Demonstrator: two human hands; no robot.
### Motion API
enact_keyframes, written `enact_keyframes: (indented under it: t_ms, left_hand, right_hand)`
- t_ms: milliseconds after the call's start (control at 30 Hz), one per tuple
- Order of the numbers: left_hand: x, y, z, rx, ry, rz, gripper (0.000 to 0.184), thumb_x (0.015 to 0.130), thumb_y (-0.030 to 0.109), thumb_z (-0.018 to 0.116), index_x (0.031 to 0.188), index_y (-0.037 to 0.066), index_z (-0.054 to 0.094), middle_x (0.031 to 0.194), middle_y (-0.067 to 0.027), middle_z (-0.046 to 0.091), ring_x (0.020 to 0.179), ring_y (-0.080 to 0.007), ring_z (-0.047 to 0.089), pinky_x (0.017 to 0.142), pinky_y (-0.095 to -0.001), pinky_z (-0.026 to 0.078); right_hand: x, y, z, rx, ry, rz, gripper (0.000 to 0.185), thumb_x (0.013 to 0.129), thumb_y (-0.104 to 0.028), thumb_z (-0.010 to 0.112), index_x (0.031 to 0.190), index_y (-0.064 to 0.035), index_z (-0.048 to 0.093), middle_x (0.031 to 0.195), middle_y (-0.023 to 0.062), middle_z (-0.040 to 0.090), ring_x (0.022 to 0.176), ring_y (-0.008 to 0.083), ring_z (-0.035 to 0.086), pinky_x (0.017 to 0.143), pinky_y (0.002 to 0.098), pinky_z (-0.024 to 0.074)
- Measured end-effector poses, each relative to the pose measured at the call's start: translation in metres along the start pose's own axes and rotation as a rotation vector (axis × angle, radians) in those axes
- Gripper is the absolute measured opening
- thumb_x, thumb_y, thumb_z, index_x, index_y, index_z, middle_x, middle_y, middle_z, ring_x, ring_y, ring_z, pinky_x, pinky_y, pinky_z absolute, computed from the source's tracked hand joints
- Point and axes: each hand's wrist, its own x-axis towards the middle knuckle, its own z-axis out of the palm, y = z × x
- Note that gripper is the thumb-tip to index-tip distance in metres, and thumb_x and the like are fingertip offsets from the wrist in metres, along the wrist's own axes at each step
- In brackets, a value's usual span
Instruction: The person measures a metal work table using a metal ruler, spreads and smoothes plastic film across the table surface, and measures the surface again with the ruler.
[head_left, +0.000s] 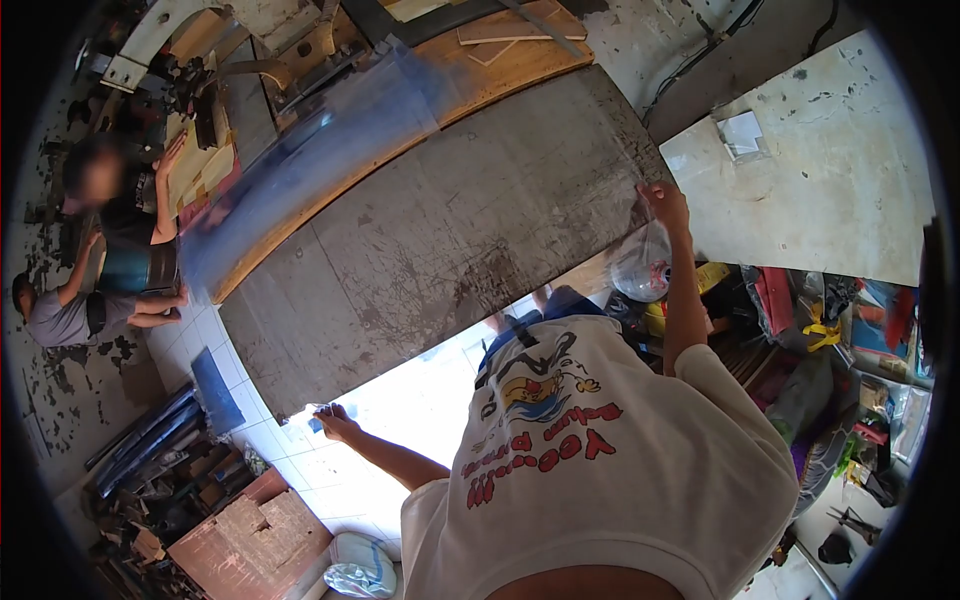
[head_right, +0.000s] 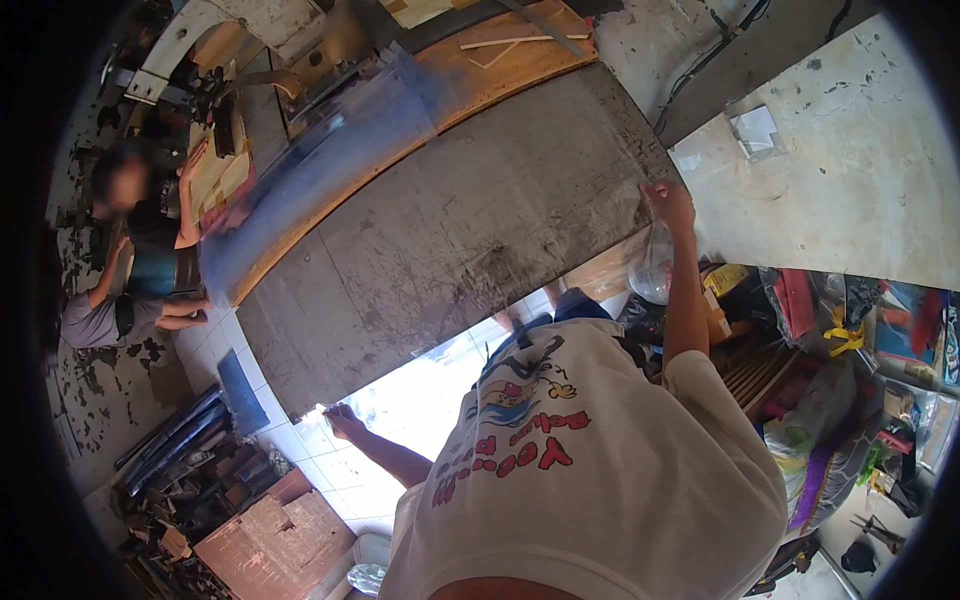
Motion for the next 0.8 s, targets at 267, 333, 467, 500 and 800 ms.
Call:
enact_keyframes:
  t_ms: [267,333,467,500,800]
  left_hand:
    - [0.007,-0.006,-0.002,-0.014,-0.061,0.023,0.042,0.098,0.037,0.060,0.075,0.003,0.056,0.067,-0.0041,0.055,0.054,-0.0146,0.050,0.047,-0.0276,0.044]
    - [0.009,-0.005,-0.002,-0.001,-0.048,0.016,0.043,0.098,0.039,0.059,0.073,0.004,0.055,0.066,-0.0035,0.055,0.053,-0.0141,0.049,0.047,-0.0274,0.044]
    - [0.014,-0.002,0.002,0.055,0.001,0.013,0.043,0.099,0.040,0.058,0.072,0.006,0.056,0.065,-0.0033,0.056,0.052,-0.0137,0.049,0.047,-0.0268,0.044]
    - [0.010,-0.004,0.002,0.077,0.025,-0.003,0.043,0.099,0.040,0.058,0.073,0.007,0.056,0.065,-0.0033,0.056,0.052,-0.0137,0.049,0.047,-0.0266,0.044]
    - [0.020,-0.012,-0.014,0.006,-0.029,0.023,0.054,0.095,0.051,0.059,0.097,-0.003,0.064,0.085,-0.0086,0.062,0.073,-0.0180,0.060,0.062,-0.0297,0.054]
  right_hand:
    - [0.071,-0.068,0.013,0.002,0.030,0.094,0.045,0.081,-0.059,0.067,0.096,-0.0181,0.076,0.095,0.0118,0.073,0.095,0.0331,0.069,0.082,0.0437,0.0530]
    - [0.088,-0.097,0.016,0.011,0.044,0.084,0.044,0.081,-0.059,0.066,0.097,-0.0199,0.076,0.097,0.0115,0.073,0.096,0.0328,0.069,0.084,0.0439,0.0532]
    - [0.134,-0.149,0.046,-0.026,0.127,0.099,0.040,0.085,-0.058,0.064,0.100,-0.0231,0.076,0.100,0.0096,0.073,0.098,0.0312,0.069,0.086,0.0444,0.0523]
    - [0.144,-0.161,0.051,-0.048,0.139,0.112,0.039,0.085,-0.057,0.064,0.101,-0.0232,0.076,0.101,0.0092,0.073,0.098,0.0307,0.069,0.087,0.0450,0.0518]
    - [0.168,-0.161,0.078,-0.117,0.295,-0.165,0.044,0.094,-0.048,0.057,0.122,-0.0158,0.064,0.127,0.0111,0.061,0.116,0.0299,0.058,0.100,0.0477,0.0410]
